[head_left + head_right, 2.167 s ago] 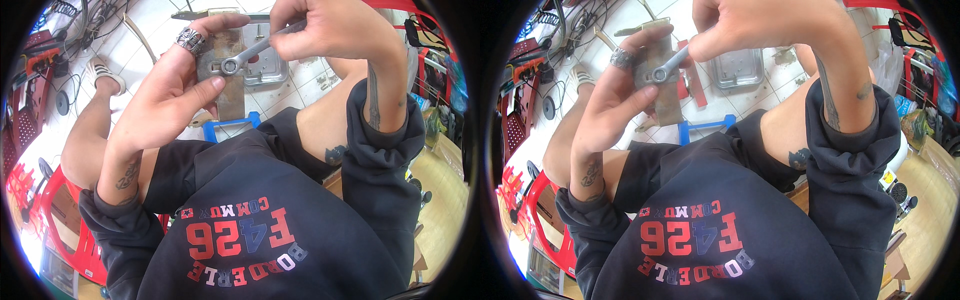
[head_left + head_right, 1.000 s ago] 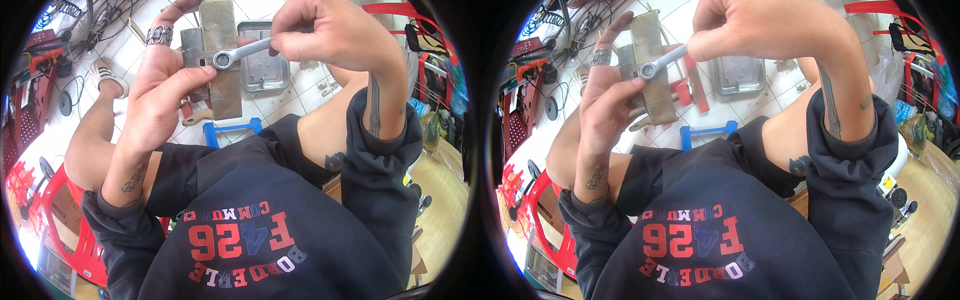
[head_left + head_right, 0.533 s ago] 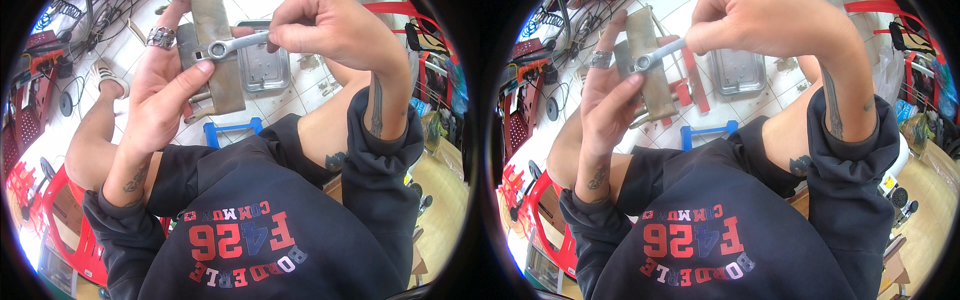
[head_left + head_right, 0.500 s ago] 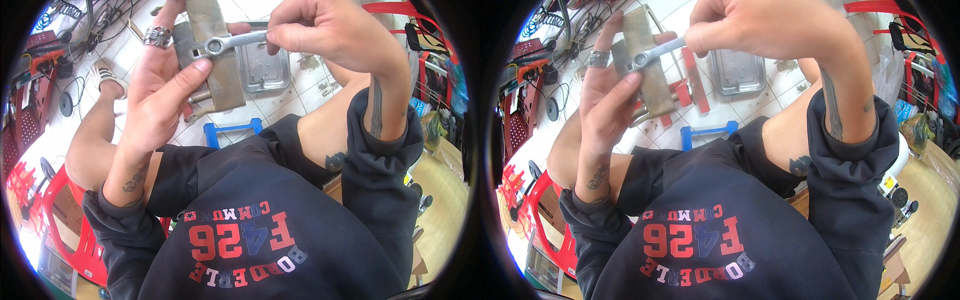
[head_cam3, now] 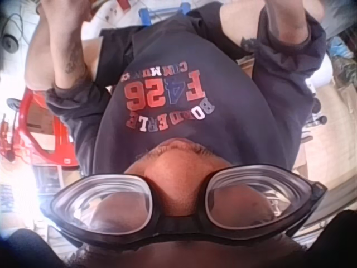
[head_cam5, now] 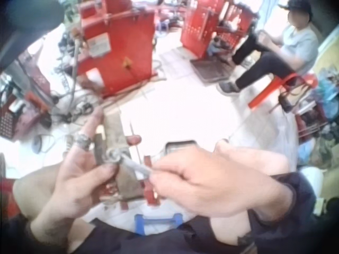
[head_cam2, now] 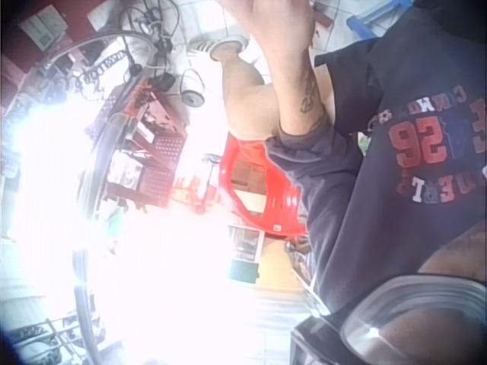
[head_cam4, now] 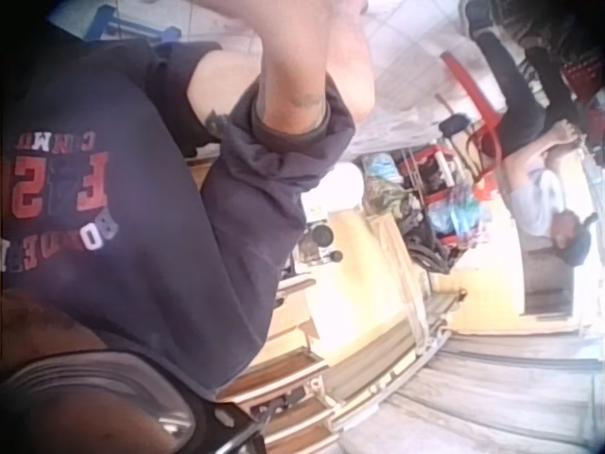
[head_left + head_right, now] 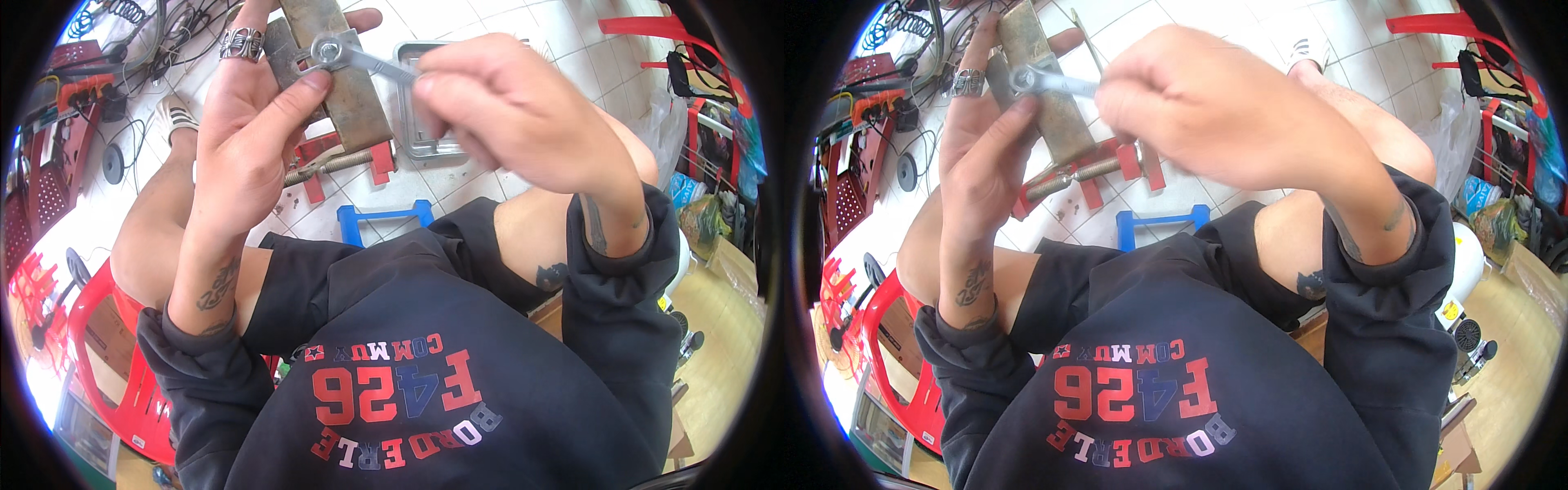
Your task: The person sits on the floor and assembles a metal bracket using a wrench and a screwdriver. They pick up a metal plate, insert a bolt, and tighten it with a wrench. They also use a screwdriver to adjust a screw on the bracket. The person handles the parts and tools directly on the floor.
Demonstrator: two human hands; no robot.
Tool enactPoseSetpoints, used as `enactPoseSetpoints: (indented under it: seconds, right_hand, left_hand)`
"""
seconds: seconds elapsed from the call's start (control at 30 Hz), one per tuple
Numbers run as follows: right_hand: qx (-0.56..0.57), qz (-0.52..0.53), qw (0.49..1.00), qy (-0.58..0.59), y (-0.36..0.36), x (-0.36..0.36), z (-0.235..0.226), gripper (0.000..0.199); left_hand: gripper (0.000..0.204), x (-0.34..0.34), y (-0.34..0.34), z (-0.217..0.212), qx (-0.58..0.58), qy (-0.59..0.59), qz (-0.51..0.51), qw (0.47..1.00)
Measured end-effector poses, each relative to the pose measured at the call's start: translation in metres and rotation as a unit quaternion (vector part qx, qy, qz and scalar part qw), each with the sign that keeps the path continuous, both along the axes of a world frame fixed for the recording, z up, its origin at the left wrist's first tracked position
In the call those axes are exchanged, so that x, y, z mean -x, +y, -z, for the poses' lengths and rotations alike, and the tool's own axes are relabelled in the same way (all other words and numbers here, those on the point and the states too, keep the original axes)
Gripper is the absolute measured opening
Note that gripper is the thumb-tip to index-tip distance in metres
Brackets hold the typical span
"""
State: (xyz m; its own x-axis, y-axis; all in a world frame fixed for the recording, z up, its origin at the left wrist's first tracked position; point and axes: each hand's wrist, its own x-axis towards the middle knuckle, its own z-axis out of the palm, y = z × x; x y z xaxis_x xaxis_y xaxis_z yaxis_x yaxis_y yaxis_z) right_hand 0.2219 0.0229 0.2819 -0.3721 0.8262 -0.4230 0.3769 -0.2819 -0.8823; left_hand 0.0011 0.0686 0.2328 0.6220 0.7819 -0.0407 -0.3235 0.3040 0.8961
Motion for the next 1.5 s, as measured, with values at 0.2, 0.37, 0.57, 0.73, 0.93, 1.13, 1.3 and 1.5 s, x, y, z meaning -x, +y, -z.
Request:
enactPoseSetpoints:
  seconds: [0.2, 0.37, 0.57, 0.73, 0.93, 1.13, 1.3, 1.5]
  right_hand:
    - [-0.070, 0.073, 0.995, -0.003, 0.008, -0.017, -0.010, 0.020]
    - [-0.072, -0.004, 0.996, -0.056, 0.018, -0.017, -0.014, 0.017]
    - [-0.025, -0.020, 0.998, -0.060, 0.022, -0.020, -0.016, 0.017]
    - [-0.048, -0.060, 0.993, -0.088, 0.025, -0.023, -0.017, 0.017]
    - [-0.044, -0.065, 0.991, -0.107, 0.027, -0.018, -0.020, 0.018]
    - [-0.136, -0.127, 0.958, -0.216, 0.025, -0.019, -0.029, 0.025]
    - [-0.088, -0.168, 0.931, -0.310, 0.028, -0.014, -0.032, 0.031]
    - [-0.103, -0.160, 0.946, -0.262, 0.024, -0.023, -0.025, 0.029]
  left_hand:
    - [0.063, 0.000, -0.005, -0.008, 0.061, 0.044, 0.007, 0.997]
    - [0.064, -0.002, -0.008, -0.002, 0.031, 0.009, 0.017, 0.999]
    - [0.067, 0.000, -0.011, -0.002, 0.047, -0.012, 0.037, 0.998]
    - [0.075, 0.000, -0.008, -0.006, 0.109, -0.024, 0.029, 0.993]
    - [0.087, 0.003, -0.005, -0.008, 0.136, -0.014, 0.042, 0.990]
    - [0.084, -0.001, -0.013, -0.008, 0.107, 0.047, 0.080, 0.990]
    - [0.077, -0.004, -0.025, 0.000, -0.029, 0.159, 0.140, 0.977]
    - [0.078, -0.006, -0.025, -0.001, -0.023, 0.175, 0.171, 0.969]
